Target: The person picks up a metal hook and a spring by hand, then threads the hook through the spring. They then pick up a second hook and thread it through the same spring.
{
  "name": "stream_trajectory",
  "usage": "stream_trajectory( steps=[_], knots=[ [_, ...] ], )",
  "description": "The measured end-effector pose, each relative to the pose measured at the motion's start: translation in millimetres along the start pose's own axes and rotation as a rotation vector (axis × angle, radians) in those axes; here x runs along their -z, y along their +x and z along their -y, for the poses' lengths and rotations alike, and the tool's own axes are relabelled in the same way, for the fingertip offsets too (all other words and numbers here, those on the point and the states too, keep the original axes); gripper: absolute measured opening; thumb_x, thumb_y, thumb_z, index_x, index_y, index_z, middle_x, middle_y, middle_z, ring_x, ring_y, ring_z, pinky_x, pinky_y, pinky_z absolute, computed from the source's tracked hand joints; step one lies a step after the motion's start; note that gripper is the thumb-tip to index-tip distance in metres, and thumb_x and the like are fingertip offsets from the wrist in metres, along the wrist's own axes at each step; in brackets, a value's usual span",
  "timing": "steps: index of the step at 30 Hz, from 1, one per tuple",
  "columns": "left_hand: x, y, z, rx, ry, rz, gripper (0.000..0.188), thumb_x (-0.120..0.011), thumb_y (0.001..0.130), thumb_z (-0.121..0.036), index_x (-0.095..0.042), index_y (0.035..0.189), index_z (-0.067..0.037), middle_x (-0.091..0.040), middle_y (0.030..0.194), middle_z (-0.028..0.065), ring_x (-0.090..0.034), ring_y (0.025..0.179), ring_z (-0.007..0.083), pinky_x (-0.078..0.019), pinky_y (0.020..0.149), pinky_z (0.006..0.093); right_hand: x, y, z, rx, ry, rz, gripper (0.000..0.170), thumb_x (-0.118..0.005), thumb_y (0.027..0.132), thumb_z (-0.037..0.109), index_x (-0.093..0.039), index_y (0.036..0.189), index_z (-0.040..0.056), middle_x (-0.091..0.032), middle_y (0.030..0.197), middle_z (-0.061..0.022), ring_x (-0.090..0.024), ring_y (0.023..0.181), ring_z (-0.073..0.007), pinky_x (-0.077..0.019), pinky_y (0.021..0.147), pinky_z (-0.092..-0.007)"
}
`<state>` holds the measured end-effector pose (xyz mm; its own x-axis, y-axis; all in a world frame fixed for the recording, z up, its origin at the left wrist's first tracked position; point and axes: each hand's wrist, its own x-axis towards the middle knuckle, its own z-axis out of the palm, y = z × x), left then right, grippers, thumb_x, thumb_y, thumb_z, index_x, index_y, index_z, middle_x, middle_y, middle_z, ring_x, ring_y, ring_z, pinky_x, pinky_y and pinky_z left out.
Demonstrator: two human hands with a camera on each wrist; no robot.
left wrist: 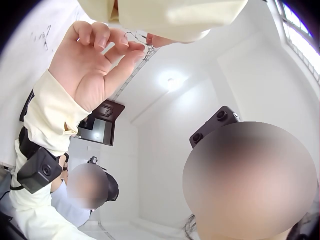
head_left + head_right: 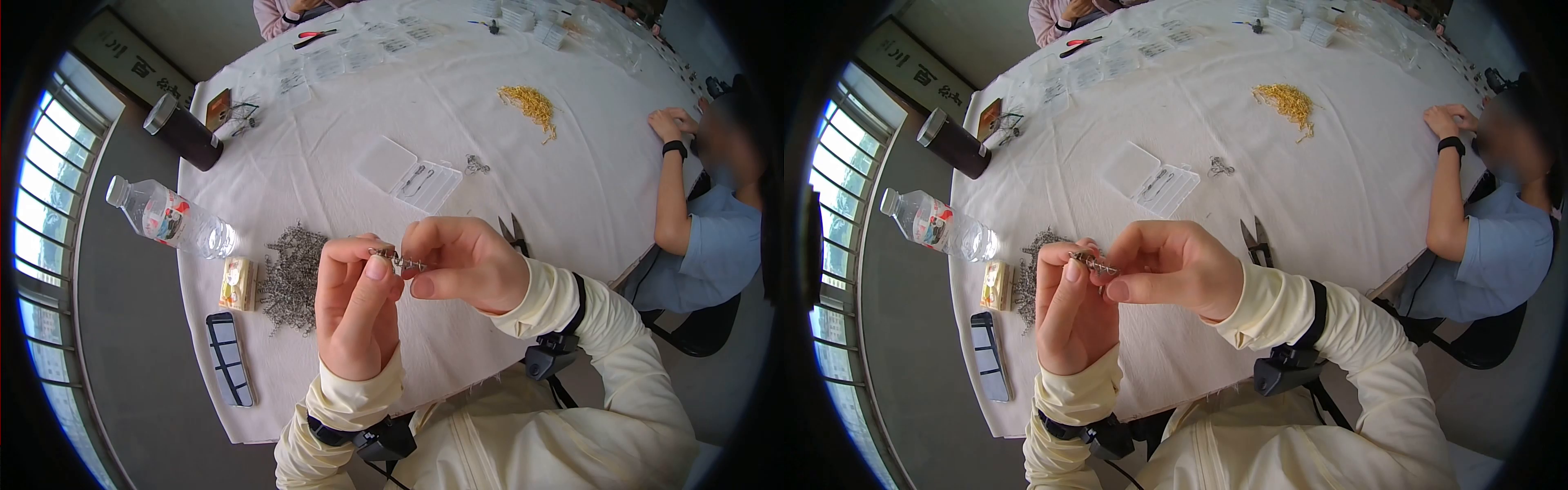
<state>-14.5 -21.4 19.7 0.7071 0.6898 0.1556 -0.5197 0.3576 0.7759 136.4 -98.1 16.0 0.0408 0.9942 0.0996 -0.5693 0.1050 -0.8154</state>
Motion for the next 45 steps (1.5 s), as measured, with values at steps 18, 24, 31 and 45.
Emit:
stream_trajectory(
  steps=[18, 24, 31, 45],
  knots=[
    [-11, -4, 9, -0.082, 0.126, -0.093, 0.011, -0.056, 0.096, -0.004, -0.054, 0.107, -0.005, -0.053, 0.107, 0.0044, -0.05, 0.089, 0.0113, -0.0393, 0.078, 0.025, -11, -2, -12, 0.25, -0.002, -0.182, 0.015, -0.068, 0.09, 0.002, -0.058, 0.101, 0.0004, -0.063, 0.09, -0.0039, -0.063, 0.088, -0.0105, -0.0527, 0.076, -0.0258],
    [-12, -2, 3, -0.151, 0.339, -0.114, 0.009, -0.059, 0.092, -0.002, -0.054, 0.1, -0.002, -0.051, 0.1, 0.0043, -0.048, 0.084, 0.0102, -0.0388, 0.077, 0.0234, 0, -1, -8, 0.285, -0.233, -0.153, 0.014, -0.067, 0.088, 0.001, -0.058, 0.097, 0.0014, -0.061, 0.089, -0.0018, -0.061, 0.086, -0.0095, -0.0499, 0.075, -0.024],
    [-17, -2, 2, -0.106, 0.275, -0.121, 0.006, -0.058, 0.094, -0.003, -0.055, 0.1, -0.002, -0.051, 0.099, 0.0036, -0.047, 0.084, 0.0098, -0.0379, 0.075, 0.0225, 0, -1, -8, 0.254, -0.044, -0.114, 0.014, -0.069, 0.088, 0.005, -0.058, 0.098, 0.0034, -0.059, 0.09, 0.0, -0.057, 0.082, -0.0078, -0.0475, 0.075, -0.0237],
    [-6, 1, -5, -0.122, 0.441, -0.029, 0.013, -0.056, 0.094, -0.004, -0.057, 0.107, -0.001, -0.049, 0.115, 0.0062, -0.044, 0.083, 0.0088, -0.0386, 0.077, 0.0247, 0, -3, 15, 0.069, -0.158, -0.11, 0.014, -0.064, 0.08, 0.006, -0.052, 0.086, 0.007, -0.052, 0.088, -0.002, -0.046, 0.081, -0.0104, -0.0387, 0.073, -0.0271]
  ],
)
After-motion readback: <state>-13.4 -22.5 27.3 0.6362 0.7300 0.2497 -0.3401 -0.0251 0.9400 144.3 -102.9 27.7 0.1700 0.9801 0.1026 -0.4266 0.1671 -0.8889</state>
